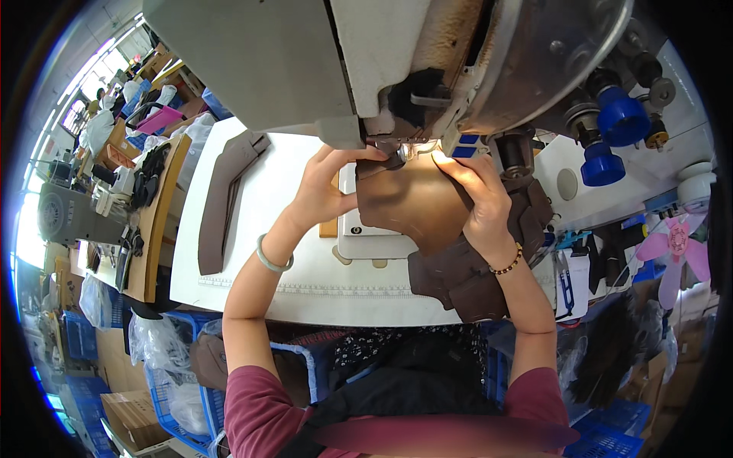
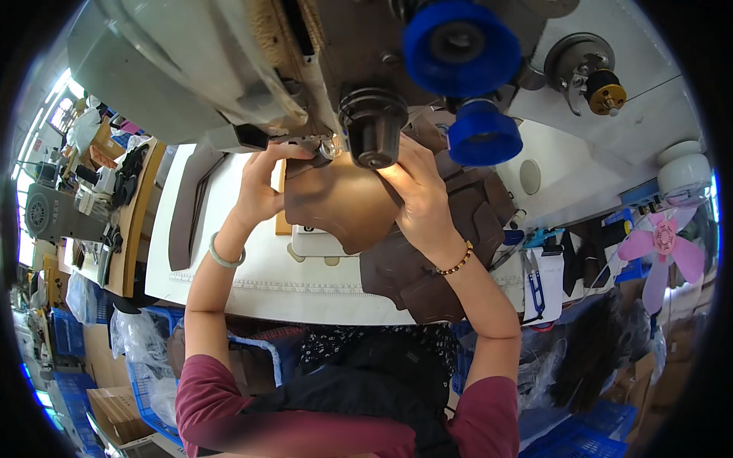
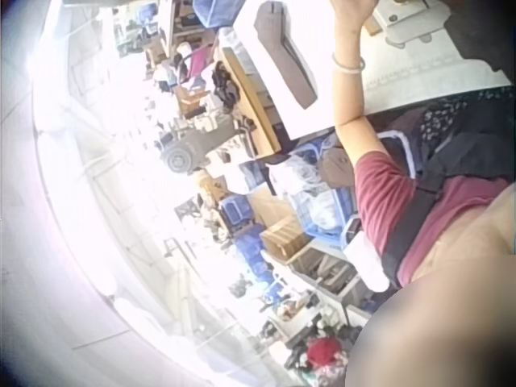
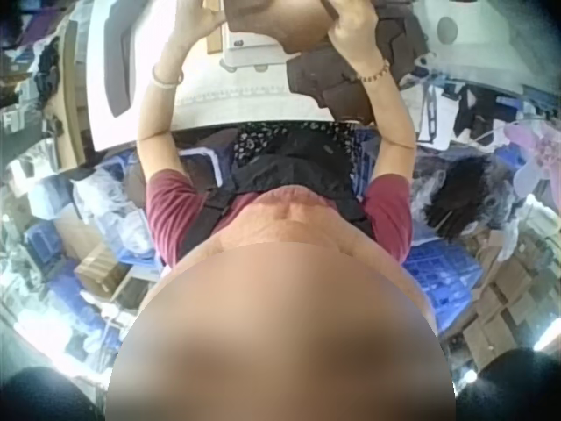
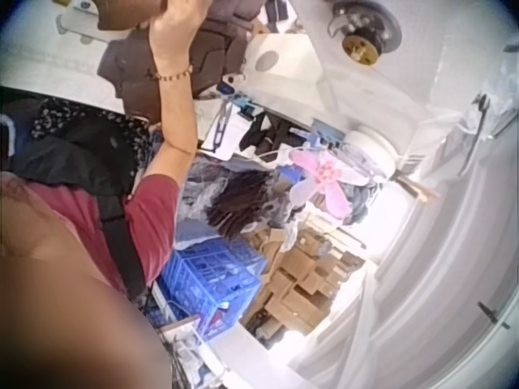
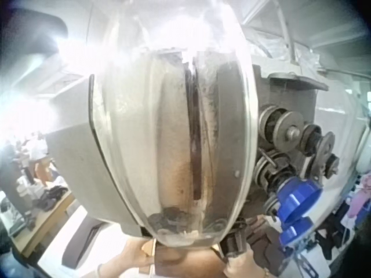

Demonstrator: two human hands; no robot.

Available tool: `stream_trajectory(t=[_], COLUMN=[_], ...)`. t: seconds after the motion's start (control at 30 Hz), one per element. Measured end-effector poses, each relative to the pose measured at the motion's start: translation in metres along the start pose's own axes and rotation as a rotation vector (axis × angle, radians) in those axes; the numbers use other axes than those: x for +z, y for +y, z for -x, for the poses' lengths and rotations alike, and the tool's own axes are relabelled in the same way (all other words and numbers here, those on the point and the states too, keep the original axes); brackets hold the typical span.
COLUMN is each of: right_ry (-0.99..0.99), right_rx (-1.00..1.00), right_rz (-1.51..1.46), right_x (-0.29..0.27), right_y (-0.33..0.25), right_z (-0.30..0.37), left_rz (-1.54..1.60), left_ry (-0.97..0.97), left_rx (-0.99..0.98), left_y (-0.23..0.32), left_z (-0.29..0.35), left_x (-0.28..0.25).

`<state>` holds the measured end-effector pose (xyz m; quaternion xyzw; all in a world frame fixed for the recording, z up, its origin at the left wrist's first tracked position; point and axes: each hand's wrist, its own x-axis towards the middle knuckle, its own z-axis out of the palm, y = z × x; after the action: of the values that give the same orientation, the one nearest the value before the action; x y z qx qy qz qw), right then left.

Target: The worker is using an industrial sewing machine to stitch together components of a leather shoe upper.

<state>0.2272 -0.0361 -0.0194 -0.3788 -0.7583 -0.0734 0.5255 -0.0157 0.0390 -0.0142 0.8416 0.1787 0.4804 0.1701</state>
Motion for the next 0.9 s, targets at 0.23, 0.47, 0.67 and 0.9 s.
stream_trajectory(t=[0.23,0.47,0.67,0.9], right_ry=[0.024,0.016,0.035,-0.061], right_rx=[-0.009,-0.159,-0.08,0.212], right_rz=[-0.045,0.44,0.254,0.17], right_x=[0.001,-0.013,-0.014,-0.031], right_y=[-0.001,-0.015,-0.013,-0.004], right_z=[-0.001,0.007,0.006,-0.005], left_rz=[0.09,0.066,-0.187,-0.595], left_ry=[-0.102,-0.106,-0.049,0.035], left_rx=[0.057,0.015,0.217,0.174], left_y=[-0.01,-0.002,0.018,0.063], left_z=[-0.005,-0.002,-0.004,0.01], left_x=[0.0,0.0,-0.001,0.023])
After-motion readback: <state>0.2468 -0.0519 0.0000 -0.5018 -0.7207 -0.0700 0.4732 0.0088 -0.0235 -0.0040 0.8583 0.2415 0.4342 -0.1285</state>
